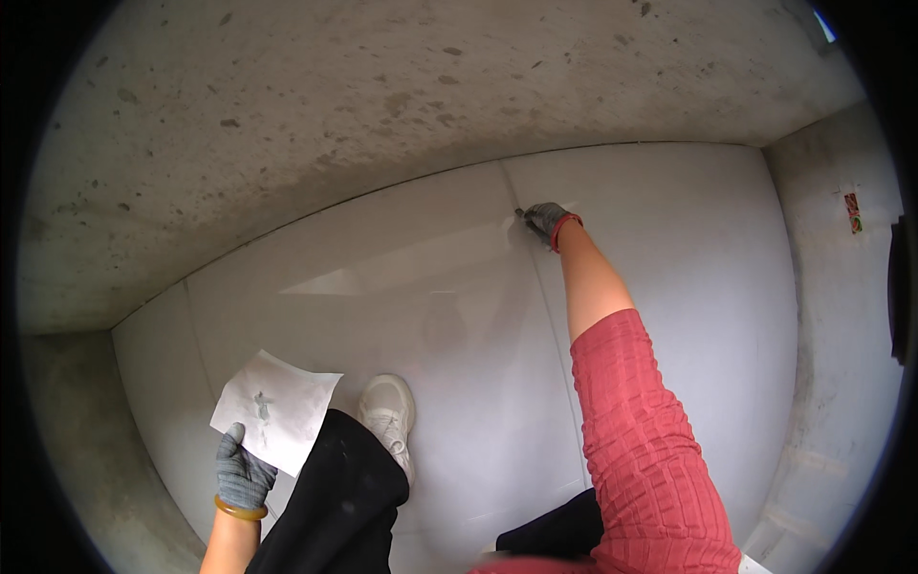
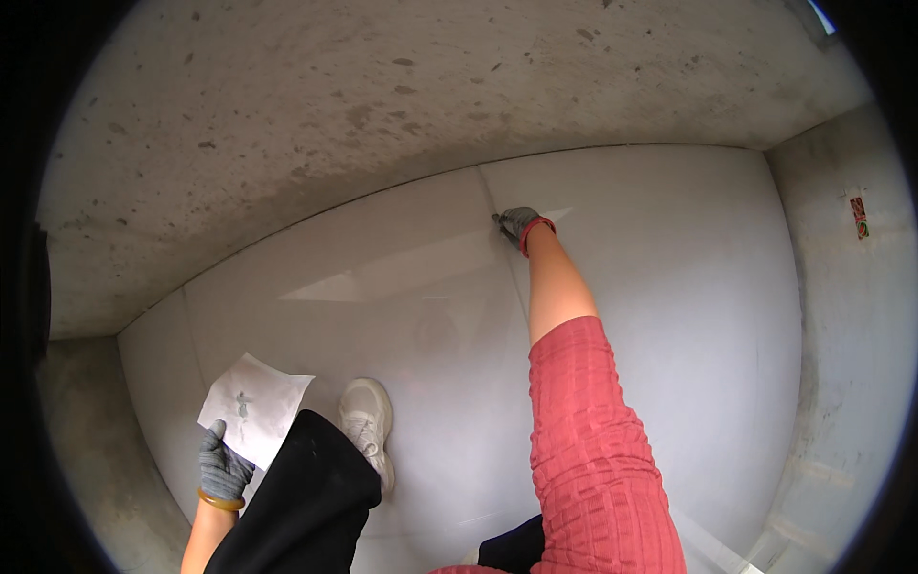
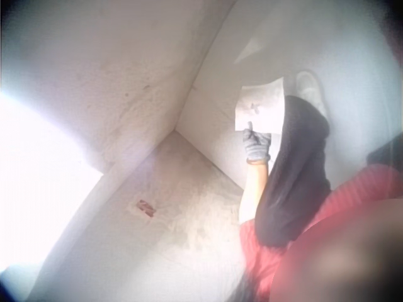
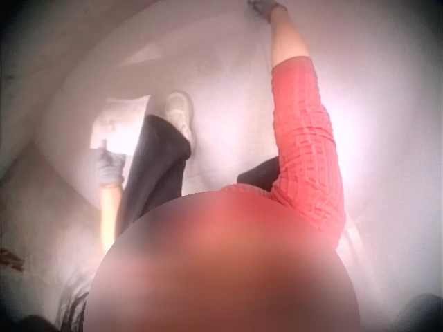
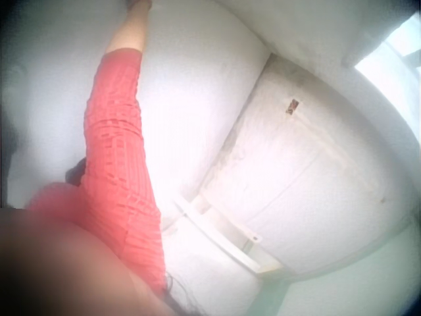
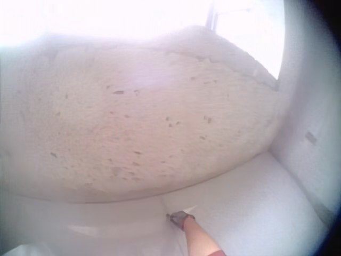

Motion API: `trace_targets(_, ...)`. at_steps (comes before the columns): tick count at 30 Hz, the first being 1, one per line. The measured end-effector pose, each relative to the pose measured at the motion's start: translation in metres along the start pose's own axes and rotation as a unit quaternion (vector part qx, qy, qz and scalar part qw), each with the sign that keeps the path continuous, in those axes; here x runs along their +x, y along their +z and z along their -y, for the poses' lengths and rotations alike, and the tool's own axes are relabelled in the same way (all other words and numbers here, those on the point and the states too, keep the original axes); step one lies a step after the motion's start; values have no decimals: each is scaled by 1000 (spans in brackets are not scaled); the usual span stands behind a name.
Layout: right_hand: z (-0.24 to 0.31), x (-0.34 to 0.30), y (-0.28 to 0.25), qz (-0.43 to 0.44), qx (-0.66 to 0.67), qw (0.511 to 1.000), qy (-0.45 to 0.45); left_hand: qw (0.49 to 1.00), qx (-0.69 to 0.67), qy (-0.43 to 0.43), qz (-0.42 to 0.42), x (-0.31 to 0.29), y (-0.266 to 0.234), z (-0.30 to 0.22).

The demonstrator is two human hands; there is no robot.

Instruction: The person kneels on a tiled floor and uses a small metal scraper to remove residue from the grout lines between tiles. They wipe the scraped material onto a white paper towel held in the other hand, repeating the scrape-and-wipe cycle across multiple grout lines.

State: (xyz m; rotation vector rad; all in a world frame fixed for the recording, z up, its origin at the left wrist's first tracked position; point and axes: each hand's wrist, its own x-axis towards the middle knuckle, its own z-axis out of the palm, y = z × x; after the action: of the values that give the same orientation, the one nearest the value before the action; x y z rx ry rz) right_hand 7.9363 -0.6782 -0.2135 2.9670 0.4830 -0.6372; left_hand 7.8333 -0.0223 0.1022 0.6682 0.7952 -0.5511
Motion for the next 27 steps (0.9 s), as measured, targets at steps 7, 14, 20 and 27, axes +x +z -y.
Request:
trace_targets(7, 85, -54, -54, 154, 315, 908, 232, 997, 2, -1, 81, 5, -7, -6)
trace_targets(14, 194, -139, -101, 157, 303, 902, 266, 998, -36, -29, 39, 2, -28, -22)
trace_targets(20, 273, -167, -109, 218, 315, 836, 393, 994, -56, -52, 75, 17, -58, -29)
trace_targets(27, 360, -199, -106, 195, 359, 828, 385, 990, -5, -47, 135, 12, -78, -48)
